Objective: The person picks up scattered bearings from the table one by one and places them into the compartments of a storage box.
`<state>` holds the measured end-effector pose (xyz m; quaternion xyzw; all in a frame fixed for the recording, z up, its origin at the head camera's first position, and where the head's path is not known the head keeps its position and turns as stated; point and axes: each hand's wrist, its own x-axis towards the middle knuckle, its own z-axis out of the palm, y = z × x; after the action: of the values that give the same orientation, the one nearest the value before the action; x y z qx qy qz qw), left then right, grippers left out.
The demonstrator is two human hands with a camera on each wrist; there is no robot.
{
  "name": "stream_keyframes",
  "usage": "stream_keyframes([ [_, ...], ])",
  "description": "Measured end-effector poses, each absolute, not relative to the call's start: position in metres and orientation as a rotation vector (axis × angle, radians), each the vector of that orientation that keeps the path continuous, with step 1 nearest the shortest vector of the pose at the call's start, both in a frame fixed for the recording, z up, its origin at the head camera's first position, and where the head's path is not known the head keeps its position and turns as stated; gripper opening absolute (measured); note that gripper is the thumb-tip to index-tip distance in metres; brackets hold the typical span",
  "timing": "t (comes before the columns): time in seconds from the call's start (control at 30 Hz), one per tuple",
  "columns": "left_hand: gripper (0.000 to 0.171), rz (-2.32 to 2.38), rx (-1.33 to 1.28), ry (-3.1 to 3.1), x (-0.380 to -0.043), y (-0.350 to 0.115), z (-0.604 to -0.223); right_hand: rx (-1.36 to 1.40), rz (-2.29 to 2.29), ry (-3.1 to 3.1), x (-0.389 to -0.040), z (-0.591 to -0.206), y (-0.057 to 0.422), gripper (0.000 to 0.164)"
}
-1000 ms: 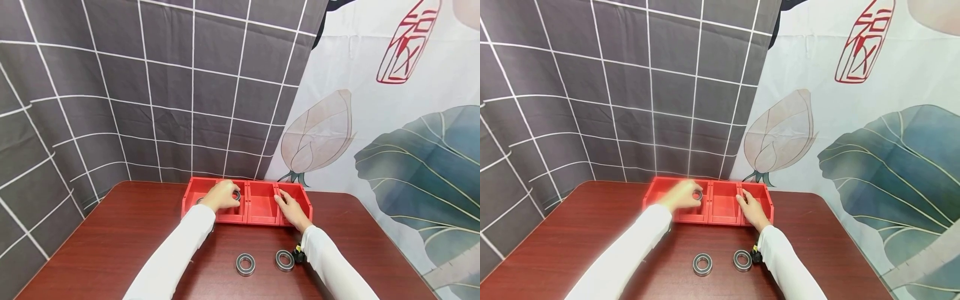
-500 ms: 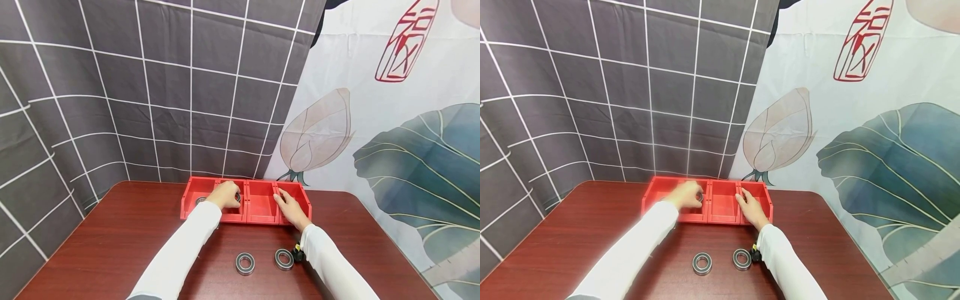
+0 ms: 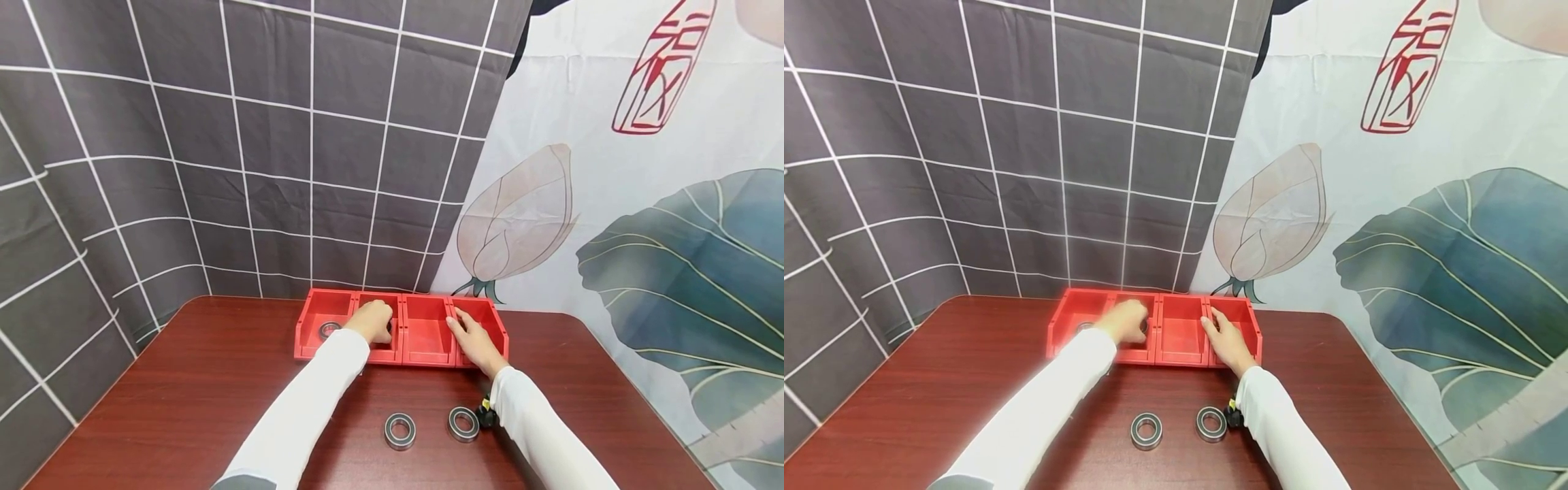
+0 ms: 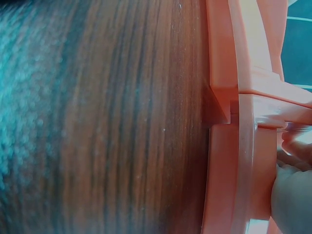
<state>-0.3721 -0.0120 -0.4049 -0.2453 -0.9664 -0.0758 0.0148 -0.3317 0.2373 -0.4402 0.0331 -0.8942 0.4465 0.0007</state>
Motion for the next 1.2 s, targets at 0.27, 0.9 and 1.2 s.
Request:
stream_keyframes([
  [0.27, 0.013, -0.275, -0.71, -3.013, -0.375, -0.008, -0.413, 0.108, 1.391, -2.811, -0.332, -0.44, 0.238, 0.068],
  [0.9, 0.009, -0.264, -0.702, -3.037, -0.375, -0.006, -0.42, 0.115, 1.387, -2.81, -0.332, -0.44, 0.238, 0.065],
  [1.2, 0.012, -0.251, -0.695, -3.048, -0.374, -0.006, -0.421, 0.114, 1.393, -2.804, -0.332, -0.441, 0.238, 0.064],
])
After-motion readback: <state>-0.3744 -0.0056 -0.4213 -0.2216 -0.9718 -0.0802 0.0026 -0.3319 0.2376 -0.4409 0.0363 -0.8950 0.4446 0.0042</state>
